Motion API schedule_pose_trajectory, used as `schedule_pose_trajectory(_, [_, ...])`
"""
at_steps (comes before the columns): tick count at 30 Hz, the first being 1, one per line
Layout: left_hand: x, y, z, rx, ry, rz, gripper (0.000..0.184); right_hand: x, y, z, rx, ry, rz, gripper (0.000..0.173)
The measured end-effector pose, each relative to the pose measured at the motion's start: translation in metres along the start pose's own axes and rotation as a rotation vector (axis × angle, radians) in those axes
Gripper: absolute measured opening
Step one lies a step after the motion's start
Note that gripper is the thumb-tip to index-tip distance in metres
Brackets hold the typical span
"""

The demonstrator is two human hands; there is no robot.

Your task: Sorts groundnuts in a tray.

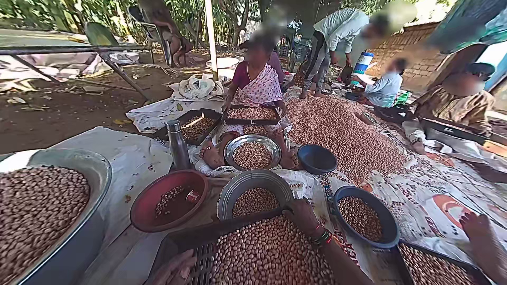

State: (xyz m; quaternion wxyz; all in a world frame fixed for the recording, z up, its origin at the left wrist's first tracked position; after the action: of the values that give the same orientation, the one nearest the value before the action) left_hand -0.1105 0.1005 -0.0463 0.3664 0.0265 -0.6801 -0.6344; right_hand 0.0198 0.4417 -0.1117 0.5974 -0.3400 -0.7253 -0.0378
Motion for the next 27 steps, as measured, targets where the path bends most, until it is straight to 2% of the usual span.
schedule_pose_trajectory(3, [0.002,0.009,0.002,0.022,0.072,-0.031,0.035,0.016,-0.024,-0.018,0.1,0.075,0.182,0.035])
schedule_pose_trajectory(5, [0.007,0.002,0.005,0.034,0.155,-0.03,0.034,0.021,-0.039,-0.03,0.158,0.116,0.244,0.033])
schedule_pose_trajectory(7, [0.008,-0.009,0.012,0.064,0.146,-0.041,0.033,0.024,-0.052,-0.038,0.233,0.136,0.252,0.032])
schedule_pose_trajectory(10, [-0.005,-0.024,0.021,0.196,-0.009,-0.006,0.031,0.016,-0.071,-0.045,0.314,0.086,0.229,0.029])
schedule_pose_trajectory(13, [-0.031,-0.042,0.028,0.337,-0.273,0.13,0.034,-0.011,-0.093,-0.045,0.274,-0.107,0.186,0.029])
schedule_pose_trajectory(16, [-0.054,-0.059,0.032,0.444,-0.473,0.215,0.037,-0.04,-0.119,-0.043,0.283,-0.239,-0.012,0.03])
schedule_pose_trajectory(18, [-0.064,-0.064,0.032,0.473,-0.532,0.255,0.038,-0.052,-0.129,-0.042,0.348,-0.178,-0.116,0.028])
schedule_pose_trajectory(24, [-0.078,-0.071,0.03,0.497,-0.634,0.319,0.038,-0.083,-0.135,-0.038,0.37,-0.185,-0.328,0.023])
schedule_pose_trajectory(27, [-0.083,-0.071,0.026,0.466,-0.668,0.335,0.036,-0.073,-0.135,-0.042,0.462,0.062,-0.311,0.015])
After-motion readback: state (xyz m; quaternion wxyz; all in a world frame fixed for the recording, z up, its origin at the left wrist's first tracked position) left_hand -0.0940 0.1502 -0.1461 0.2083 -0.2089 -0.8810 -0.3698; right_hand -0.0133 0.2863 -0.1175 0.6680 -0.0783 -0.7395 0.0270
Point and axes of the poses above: each hand's wrist, its own z-axis towards the middle knuckle, its own x-axis out of the back of the hand, y = z × x, the point moved 9 cm from there along z, towards the middle knuckle, and after that the axes turned 11 degrees about -y, right-handed, at the moved point
